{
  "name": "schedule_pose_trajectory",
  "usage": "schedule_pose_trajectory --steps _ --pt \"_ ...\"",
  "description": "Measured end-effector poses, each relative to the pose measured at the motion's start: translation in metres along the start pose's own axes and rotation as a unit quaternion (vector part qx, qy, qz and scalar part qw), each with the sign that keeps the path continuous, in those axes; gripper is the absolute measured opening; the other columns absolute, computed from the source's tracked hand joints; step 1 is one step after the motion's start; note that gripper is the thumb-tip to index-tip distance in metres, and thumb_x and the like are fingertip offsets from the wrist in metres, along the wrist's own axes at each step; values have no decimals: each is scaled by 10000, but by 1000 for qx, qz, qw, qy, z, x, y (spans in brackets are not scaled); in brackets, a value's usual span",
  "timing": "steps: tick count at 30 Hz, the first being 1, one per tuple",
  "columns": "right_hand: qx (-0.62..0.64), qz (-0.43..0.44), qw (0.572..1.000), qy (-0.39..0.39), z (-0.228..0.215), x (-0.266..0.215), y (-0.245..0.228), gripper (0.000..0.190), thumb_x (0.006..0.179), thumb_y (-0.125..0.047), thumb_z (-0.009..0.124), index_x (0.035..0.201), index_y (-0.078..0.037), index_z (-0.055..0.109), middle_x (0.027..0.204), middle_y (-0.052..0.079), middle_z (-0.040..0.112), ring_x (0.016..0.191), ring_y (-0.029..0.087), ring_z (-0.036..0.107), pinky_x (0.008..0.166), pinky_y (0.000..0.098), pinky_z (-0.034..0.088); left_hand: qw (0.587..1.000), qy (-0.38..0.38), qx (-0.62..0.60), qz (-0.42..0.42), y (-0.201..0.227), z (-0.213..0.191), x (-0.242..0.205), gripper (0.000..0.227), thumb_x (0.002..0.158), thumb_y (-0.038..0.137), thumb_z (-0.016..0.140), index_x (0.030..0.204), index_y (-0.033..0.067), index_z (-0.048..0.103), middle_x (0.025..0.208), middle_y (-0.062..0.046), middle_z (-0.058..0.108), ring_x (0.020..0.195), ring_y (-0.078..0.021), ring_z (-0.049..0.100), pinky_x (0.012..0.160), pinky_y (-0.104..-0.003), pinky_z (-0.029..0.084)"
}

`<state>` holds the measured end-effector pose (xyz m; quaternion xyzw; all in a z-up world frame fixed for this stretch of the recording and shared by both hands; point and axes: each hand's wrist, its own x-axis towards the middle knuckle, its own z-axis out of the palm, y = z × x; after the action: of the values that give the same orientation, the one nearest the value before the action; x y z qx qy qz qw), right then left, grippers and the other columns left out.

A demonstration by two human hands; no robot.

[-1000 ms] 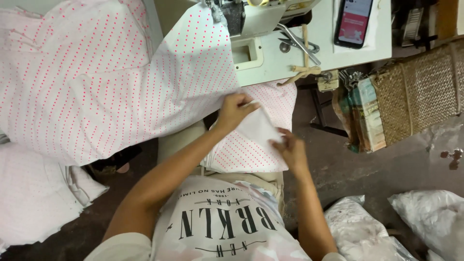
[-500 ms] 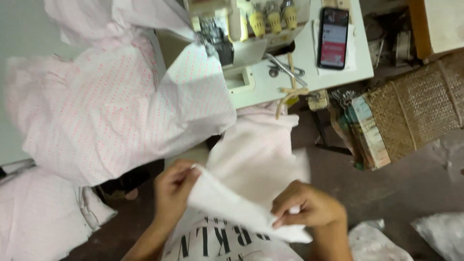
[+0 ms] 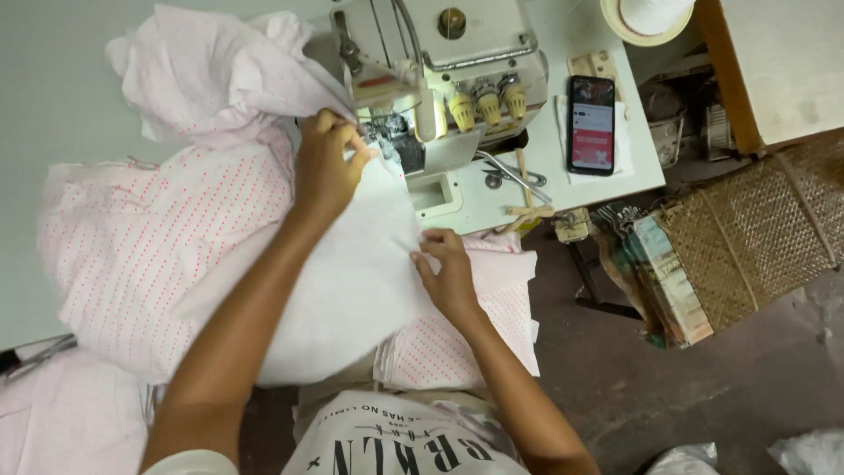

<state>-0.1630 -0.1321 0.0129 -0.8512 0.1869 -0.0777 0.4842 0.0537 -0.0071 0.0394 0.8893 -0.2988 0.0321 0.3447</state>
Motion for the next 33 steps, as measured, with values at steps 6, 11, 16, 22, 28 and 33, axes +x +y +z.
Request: schedule_pose_trajectory --steps 6,11,16,22,28,33 --pt "45 -43 998 -20 24 42 39 115 885 -64 772 999 -53 775 1053 111 711 966 273 696 864 386 569 996 -40 -17 -72 -5 8 -15 223 943 256 753 977 72 631 937 -95 628 941 -377 671 843 -538 526" --pt "53 -43 994 -83 17 24 28 119 869 -82 792 984 -57 778 984 92 727 925 270 718 871 402 576 997 1 -73 -2 38 -47 -50 163 1000 237 693 987 82 646 871 -121 652 873 -402 682 790 -528 531" --pt "121 -105 977 -141 -34 -20 -32 107 821 -45 819 911 -27 763 972 133 742 927 310 711 917 493 542 992 81 -53 84 104 -144 -96 81 981 142 772 947 73 747 794 -62 622 744 -298 681 700 -385 552" --pt "163 -215 946 -181 -117 -60 -99 150 848 -79 807 991 -61 768 1059 83 705 1051 254 663 971 386 535 975 160 -20 151 165 -223 -139 187 1019 -133 550 967 -101 727 957 -236 726 827 -348 699 773 -424 553" --pt "141 -127 971 -143 -133 -53 -100 92 823 -126 826 902 -151 786 932 32 770 904 159 714 1130 448 475 970 166 -172 -55 116 -189 -152 46 1072 -37 720 1039 -50 748 933 -143 689 833 -195 601 656 -278 376" --pt "82 -172 977 -90 -137 -47 -104 41 861 -108 778 875 -77 756 882 67 770 846 171 725 1182 482 448 917 146 -338 -153 78 -164 -167 154 942 -57 753 1081 9 752 988 -78 724 893 -106 663 787 -180 504"
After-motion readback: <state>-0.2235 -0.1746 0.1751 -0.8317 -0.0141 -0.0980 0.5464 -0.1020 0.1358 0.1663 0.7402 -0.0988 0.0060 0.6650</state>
